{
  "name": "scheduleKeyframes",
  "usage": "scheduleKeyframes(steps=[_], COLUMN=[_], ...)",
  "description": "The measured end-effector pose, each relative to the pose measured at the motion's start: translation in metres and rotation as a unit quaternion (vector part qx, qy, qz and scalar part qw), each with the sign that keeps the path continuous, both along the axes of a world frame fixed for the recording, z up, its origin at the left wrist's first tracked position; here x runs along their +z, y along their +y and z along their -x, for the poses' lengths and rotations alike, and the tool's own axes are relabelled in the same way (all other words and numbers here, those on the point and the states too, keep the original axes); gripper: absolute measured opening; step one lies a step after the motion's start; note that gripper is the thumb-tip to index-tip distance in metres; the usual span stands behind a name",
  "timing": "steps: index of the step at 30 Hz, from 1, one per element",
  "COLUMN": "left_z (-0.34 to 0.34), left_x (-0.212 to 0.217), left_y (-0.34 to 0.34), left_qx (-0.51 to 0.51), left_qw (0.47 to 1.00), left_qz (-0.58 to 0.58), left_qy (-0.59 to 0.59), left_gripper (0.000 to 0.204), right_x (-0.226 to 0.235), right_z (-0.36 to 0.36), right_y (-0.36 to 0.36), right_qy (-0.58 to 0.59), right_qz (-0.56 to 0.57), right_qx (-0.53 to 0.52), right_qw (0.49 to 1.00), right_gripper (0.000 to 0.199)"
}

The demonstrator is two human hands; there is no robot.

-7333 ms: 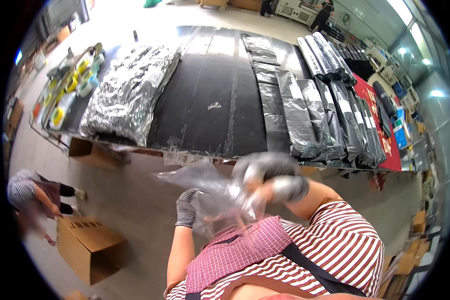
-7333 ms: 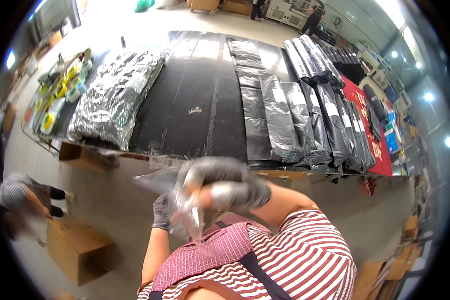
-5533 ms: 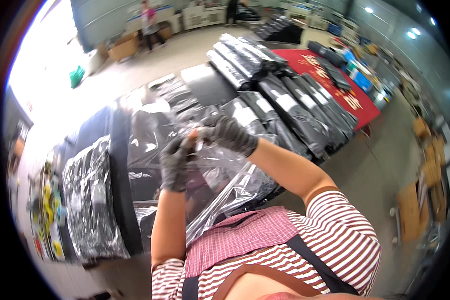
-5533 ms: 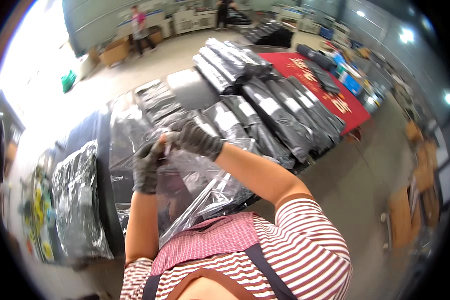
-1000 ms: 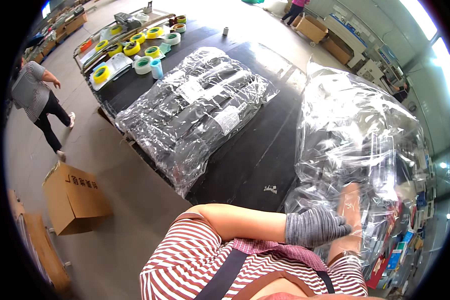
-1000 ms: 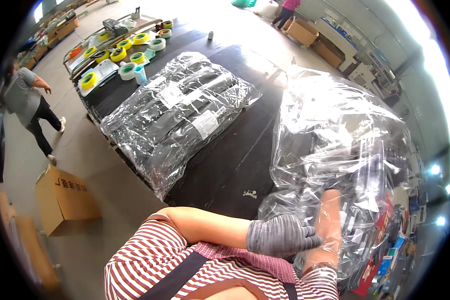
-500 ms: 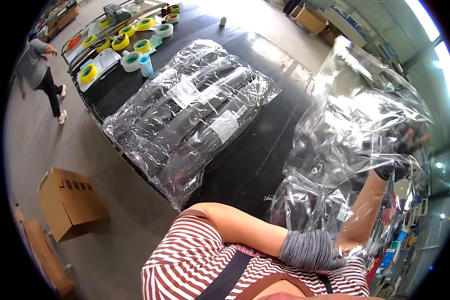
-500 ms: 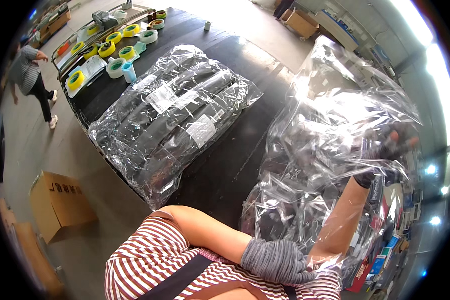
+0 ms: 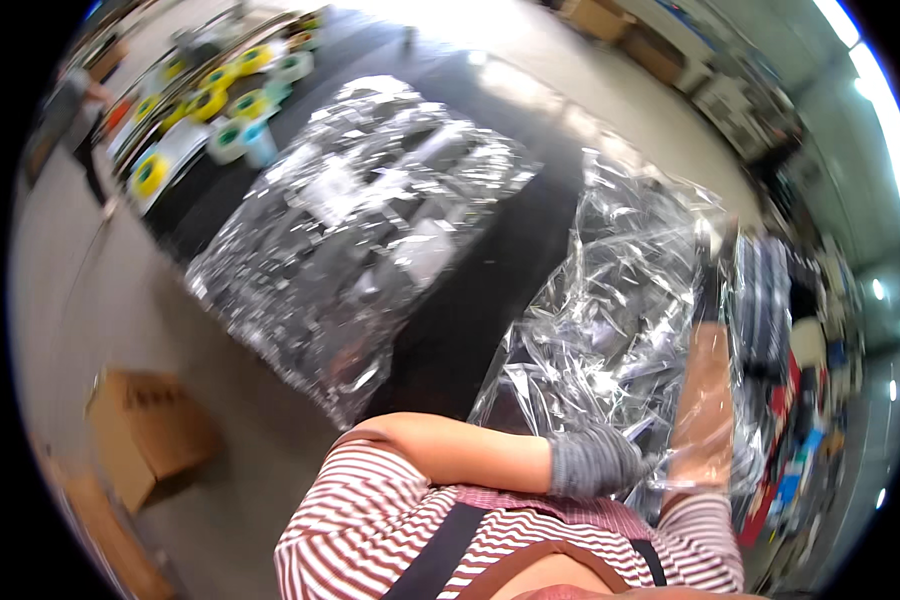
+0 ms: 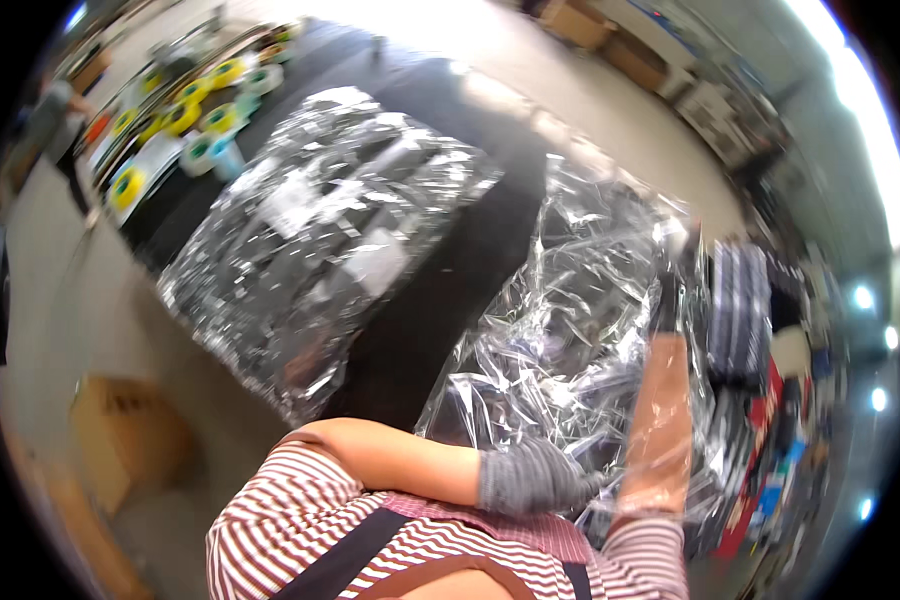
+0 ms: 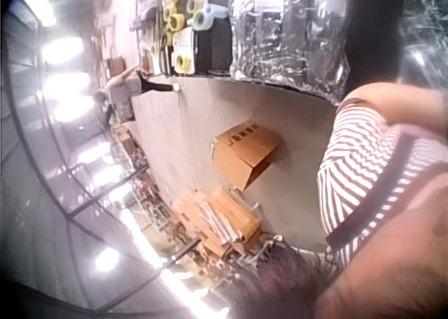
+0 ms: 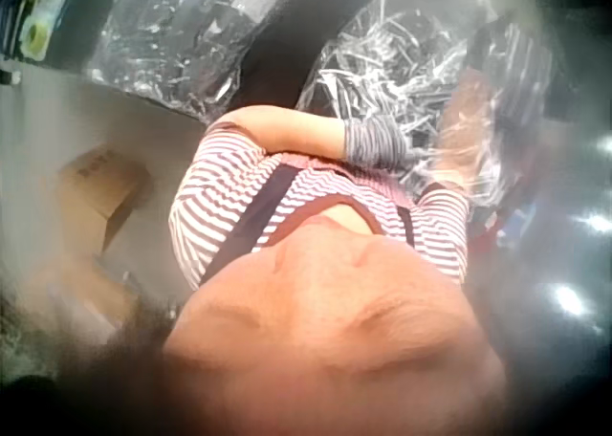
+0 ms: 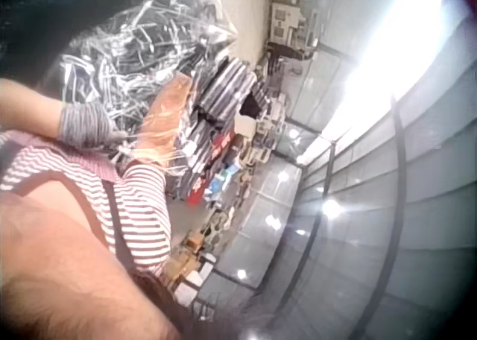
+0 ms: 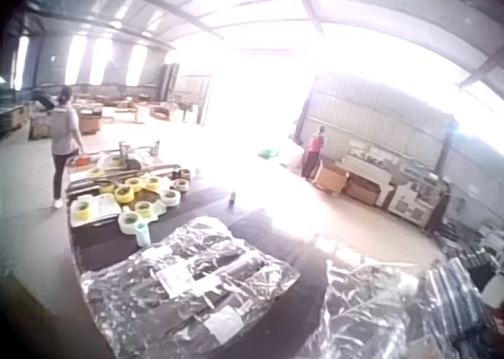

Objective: The person labels several wrapped rolls, places the rolls into a large plastic bag, and then checks a document on a table.

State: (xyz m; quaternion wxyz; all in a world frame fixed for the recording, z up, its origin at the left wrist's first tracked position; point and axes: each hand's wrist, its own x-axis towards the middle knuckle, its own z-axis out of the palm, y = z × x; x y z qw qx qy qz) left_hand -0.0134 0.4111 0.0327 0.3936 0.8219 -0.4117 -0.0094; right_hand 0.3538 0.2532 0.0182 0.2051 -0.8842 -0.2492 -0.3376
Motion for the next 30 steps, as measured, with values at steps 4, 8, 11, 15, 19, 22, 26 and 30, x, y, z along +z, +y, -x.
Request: scheduleKeyframes(steps=[4,8,11,15,19,22,26,30], left_z=[-0.013,-0.039,-0.058,-0.066,-0.063,-0.056,-0.055,-0.043], left_x=[0.021,-0.014,-0.006,-0.05,-0.061,-0.047,-0.065,-0.044], left_y=[0.01,0.026,0.003,0.001,-0.005,-0.019,-0.024,-0.041], left_qx=[0.022,0.15,0.213,0.274,0.3,0.308,0.286,0.349], left_qw=[0.997,0.987,0.976,0.961,0.953,0.95,0.926,0.933], left_qz=[0.067,0.048,-0.032,-0.033,-0.024,0.006,0.201,-0.041], left_qy=[0.003,-0.045,0.029,-0.032,-0.041,-0.058,0.143,0.078], left_gripper=[0.035,0.041,0.038,0.032,0.022,0.021,0.026,0.024], right_x=[-0.019,-0.088,-0.166,-0.15,0.021,0.044,-0.035,-0.104], right_z=[-0.01,0.074,0.139,0.243,0.349,0.355,0.318,0.299], right_y=[-0.007,0.062,0.011,-0.018,-0.129,-0.234,-0.417,-0.557], right_qy=[-0.283,0.116,0.265,0.439,0.563,0.576,0.389,0.415], right_qz=[0.245,-0.153,-0.194,-0.134,-0.138,-0.279,-0.183,-0.085], right_qx=[-0.022,0.133,0.149,0.182,0.352,0.18,-0.178,-0.457], right_qw=[0.927,0.972,0.933,0.869,0.735,0.747,0.885,0.782], right_gripper=[0.022,0.02,0.019,0.023,0.037,0.036,0.044,0.081])
